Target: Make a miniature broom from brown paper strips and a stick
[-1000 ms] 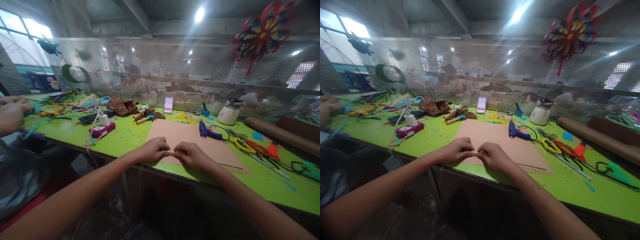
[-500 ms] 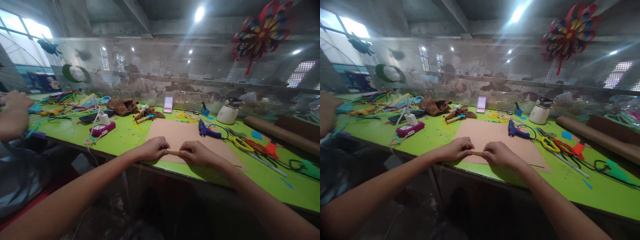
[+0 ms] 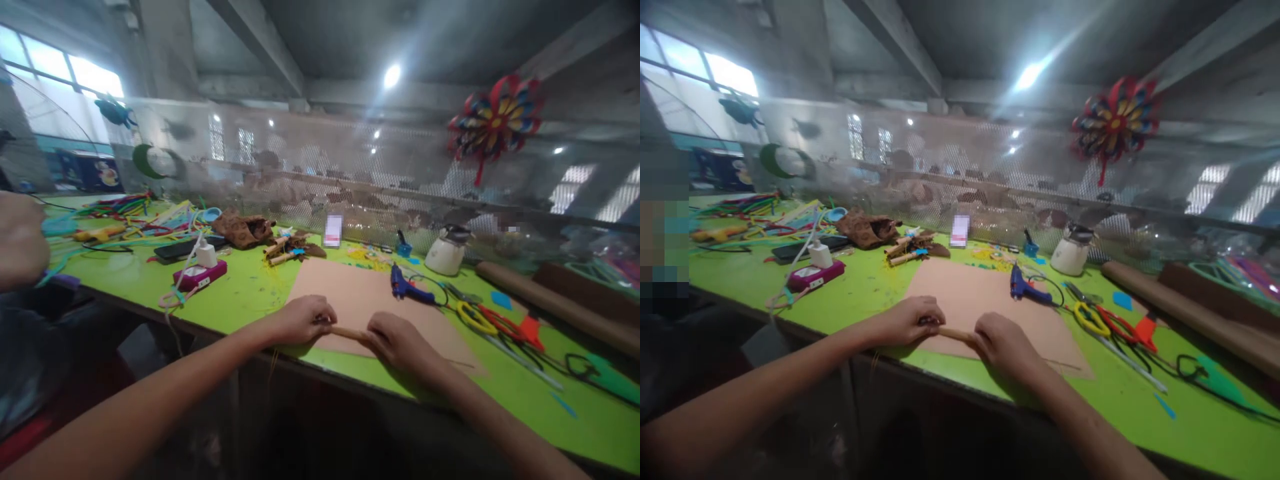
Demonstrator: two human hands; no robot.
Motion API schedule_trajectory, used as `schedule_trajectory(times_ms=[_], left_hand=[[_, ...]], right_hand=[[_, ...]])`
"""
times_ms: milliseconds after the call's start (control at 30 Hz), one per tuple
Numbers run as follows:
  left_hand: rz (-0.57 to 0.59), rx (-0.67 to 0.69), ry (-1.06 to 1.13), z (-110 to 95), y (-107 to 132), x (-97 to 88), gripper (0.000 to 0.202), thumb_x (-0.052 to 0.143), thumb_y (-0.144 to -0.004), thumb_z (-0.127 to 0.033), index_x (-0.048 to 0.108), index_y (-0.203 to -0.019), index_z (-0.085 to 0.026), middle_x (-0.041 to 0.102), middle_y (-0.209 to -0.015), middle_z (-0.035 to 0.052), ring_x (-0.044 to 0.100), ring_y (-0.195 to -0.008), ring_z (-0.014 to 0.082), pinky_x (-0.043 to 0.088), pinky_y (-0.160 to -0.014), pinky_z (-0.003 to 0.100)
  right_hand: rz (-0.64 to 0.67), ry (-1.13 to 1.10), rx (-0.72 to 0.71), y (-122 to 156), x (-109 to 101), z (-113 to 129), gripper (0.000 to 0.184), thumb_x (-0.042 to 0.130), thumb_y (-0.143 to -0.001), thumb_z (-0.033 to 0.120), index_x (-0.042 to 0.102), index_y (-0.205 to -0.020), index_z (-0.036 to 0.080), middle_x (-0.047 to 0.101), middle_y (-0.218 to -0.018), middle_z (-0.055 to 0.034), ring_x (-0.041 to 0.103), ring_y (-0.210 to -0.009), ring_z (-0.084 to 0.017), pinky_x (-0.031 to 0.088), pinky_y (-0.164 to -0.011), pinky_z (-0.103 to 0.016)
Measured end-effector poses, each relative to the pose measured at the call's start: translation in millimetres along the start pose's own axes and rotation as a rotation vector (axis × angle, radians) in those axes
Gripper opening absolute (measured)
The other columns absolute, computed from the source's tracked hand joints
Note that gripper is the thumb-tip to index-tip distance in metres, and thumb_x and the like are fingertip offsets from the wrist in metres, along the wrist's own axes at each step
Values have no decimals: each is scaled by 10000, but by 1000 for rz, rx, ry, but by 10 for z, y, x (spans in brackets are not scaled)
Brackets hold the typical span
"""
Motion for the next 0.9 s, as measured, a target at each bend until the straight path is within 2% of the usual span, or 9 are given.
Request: schedule_trajectory(times_ms=[100, 167, 333, 467, 633, 767, 900], left_hand=[[0, 44, -36, -25, 19, 3, 179, 558, -830, -300, 683, -872, -179, 600, -813, 57, 543, -787, 156, 404, -702, 242], [-27, 75, -83, -58, 39, -7, 207, 527, -851, -310, 690, -878, -185, 590, -814, 66, 538, -799, 160, 404, -714, 248], [-56, 84, -145, -110, 85, -10, 272, 459, -893, -336, 689, -893, -192, 577, -840, 72, 527, -825, 166, 400, -730, 256], [-50, 71, -123, -96, 99, -6, 288, 457, -894, -358, 690, -905, -189, 571, -866, 74, 525, -838, 165, 408, -742, 252], [-49, 67, -109, -79, 106, -3, 319, 435, -903, -378, 691, -923, -189, 570, -855, 79, 529, -825, 167, 412, -726, 253], [-41, 72, -140, -77, 101, 7, 325, 421, -909, -375, 684, -915, -185, 572, -841, 79, 528, -812, 167, 406, -715, 251], [-49, 66, -164, -77, 98, 19, 320, 406, -915, -364, 668, -921, -180, 565, -849, 77, 520, -820, 170, 403, -721, 257]], right_hand=[[-26, 9, -59, 62, 12, 23, 317, 366, -942, 335, 546, -737, 173, 582, -766, -65, 493, -701, -165, 348, -618, -263], [-22, -11, -37, 77, 13, -6, 308, 366, -944, 328, 542, -742, 176, 581, -763, -60, 493, -691, -163, 350, -615, -263], [57, -104, 56, 53, -7, -65, 296, 391, -931, 345, 572, -771, 172, 606, -741, -45, 507, -644, -150, 338, -572, -250], [100, -152, 21, -23, -23, 3, 280, 398, -921, 313, 611, -827, 158, 620, -801, -61, 541, -709, -158, 376, -627, -249], [98, -79, -2, -139, 27, 134, 271, 405, -915, 281, 639, -858, 157, 645, -829, -80, 567, -731, -168, 370, -627, -249], [70, 33, -15, -155, 62, 206, 291, 393, -925, 280, 628, -812, 152, 651, -788, -90, 568, -717, -177, 332, -606, -256], [47, 81, 32, -136, 74, 135, 279, 403, -924, 275, 606, -776, 154, 653, -755, -82, 561, -668, -166, 272, -558, -254]])
Point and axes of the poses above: each hand's wrist, its own y-axis away from the middle knuckle, its own x-axis out of the palm, z = x × y, the point moved 6 cm from there along -y, towards the middle knuckle
